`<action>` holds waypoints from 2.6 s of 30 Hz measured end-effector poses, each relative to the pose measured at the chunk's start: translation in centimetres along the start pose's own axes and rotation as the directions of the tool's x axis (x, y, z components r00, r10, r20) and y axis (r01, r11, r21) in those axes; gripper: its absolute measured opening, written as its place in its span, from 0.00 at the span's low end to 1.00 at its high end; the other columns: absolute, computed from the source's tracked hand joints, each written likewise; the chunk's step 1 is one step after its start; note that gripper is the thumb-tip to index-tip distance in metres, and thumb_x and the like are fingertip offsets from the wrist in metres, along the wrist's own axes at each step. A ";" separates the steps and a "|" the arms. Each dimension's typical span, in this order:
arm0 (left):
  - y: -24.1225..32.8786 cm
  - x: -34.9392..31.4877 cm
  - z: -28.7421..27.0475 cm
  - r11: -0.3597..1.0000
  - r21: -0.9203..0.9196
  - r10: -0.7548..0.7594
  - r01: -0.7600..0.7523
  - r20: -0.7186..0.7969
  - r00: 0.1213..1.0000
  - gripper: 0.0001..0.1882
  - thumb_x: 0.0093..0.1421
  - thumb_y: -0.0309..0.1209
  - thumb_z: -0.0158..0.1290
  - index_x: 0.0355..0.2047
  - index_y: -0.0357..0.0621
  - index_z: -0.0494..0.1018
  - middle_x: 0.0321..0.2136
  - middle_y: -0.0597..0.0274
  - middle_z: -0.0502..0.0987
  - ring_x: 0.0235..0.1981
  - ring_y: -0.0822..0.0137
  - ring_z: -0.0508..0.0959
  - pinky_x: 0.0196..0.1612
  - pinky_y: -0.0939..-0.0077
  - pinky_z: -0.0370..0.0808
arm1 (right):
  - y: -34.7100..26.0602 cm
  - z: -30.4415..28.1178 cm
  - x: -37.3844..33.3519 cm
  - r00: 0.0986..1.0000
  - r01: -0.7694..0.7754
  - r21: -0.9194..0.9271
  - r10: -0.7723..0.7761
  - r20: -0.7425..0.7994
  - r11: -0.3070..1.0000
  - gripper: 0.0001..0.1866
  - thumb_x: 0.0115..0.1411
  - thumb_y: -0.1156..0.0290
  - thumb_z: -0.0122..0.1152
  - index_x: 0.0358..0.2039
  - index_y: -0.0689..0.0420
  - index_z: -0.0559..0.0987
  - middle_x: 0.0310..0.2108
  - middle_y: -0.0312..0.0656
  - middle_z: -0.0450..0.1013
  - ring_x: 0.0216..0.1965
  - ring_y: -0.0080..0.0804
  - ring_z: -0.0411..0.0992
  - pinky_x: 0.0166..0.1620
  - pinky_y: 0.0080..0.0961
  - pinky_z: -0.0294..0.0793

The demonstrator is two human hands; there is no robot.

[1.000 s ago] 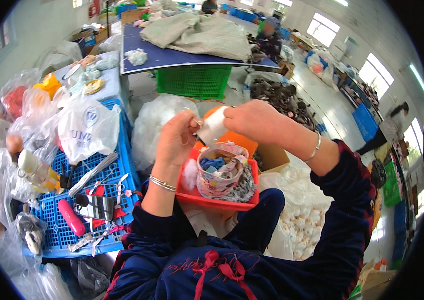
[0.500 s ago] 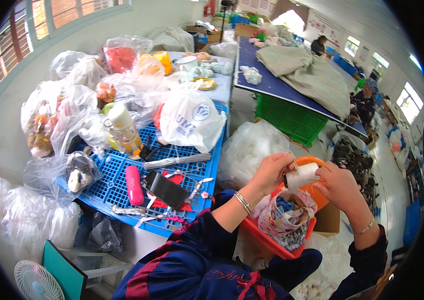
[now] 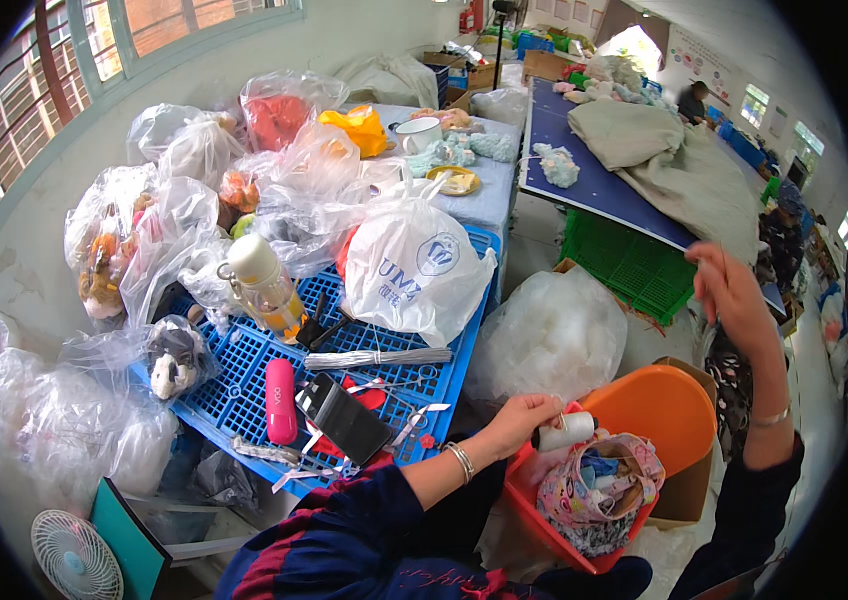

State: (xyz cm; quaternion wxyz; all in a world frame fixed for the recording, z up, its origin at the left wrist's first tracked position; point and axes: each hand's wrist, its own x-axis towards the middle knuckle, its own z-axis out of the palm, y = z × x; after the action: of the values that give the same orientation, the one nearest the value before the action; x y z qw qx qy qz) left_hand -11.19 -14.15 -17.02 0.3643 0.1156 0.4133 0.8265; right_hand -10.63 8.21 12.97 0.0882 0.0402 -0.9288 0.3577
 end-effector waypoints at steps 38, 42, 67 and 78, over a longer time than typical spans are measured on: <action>0.2 -0.1 -4.6 0.920 -0.382 -0.165 0.084 -0.186 0.969 0.15 0.63 0.36 0.58 0.44 0.38 0.78 0.34 0.69 0.79 0.35 0.76 0.75 0.40 0.78 0.73 | -4.9 50.1 64.1 0.797 0.528 -0.192 -0.403 0.450 0.827 0.16 0.55 0.75 0.49 0.42 0.57 0.81 0.53 0.57 0.70 0.51 0.51 0.72 0.53 0.40 0.71; 1.2 0.4 -5.5 0.916 -0.393 -0.164 0.074 -0.200 0.966 0.16 0.63 0.37 0.59 0.44 0.38 0.77 0.35 0.69 0.78 0.36 0.76 0.75 0.41 0.78 0.73 | -5.3 49.2 57.2 0.643 0.737 -0.128 -0.630 0.435 0.663 0.15 0.56 0.78 0.48 0.42 0.62 0.78 0.46 0.56 0.72 0.49 0.51 0.71 0.51 0.40 0.72; 3.3 1.4 -8.4 0.949 -0.281 -0.201 0.140 -0.202 0.959 0.25 0.59 0.42 0.61 0.50 0.38 0.73 0.41 0.68 0.77 0.41 0.76 0.75 0.46 0.78 0.72 | -2.1 36.3 36.3 0.376 0.918 -0.031 -0.842 0.387 0.396 0.17 0.51 0.73 0.58 0.43 0.60 0.80 0.41 0.37 0.73 0.41 0.36 0.66 0.43 0.29 0.68; 3.8 2.0 -8.9 0.945 -0.293 -0.206 0.144 -0.191 0.960 0.29 0.58 0.45 0.61 0.53 0.38 0.72 0.43 0.68 0.77 0.43 0.76 0.74 0.48 0.78 0.72 | -5.9 38.9 48.5 0.563 0.227 -0.046 -0.093 0.821 0.973 0.09 0.57 0.73 0.49 0.32 0.61 0.78 0.32 0.44 0.76 0.34 0.38 0.77 0.36 0.35 0.74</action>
State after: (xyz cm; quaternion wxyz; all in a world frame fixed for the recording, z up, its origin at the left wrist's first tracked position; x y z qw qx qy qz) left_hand -18.90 -19.59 -19.97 0.4014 -0.0655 0.3400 0.8479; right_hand -62.62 -22.80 -2.15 -0.3127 0.2774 -0.8812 0.2207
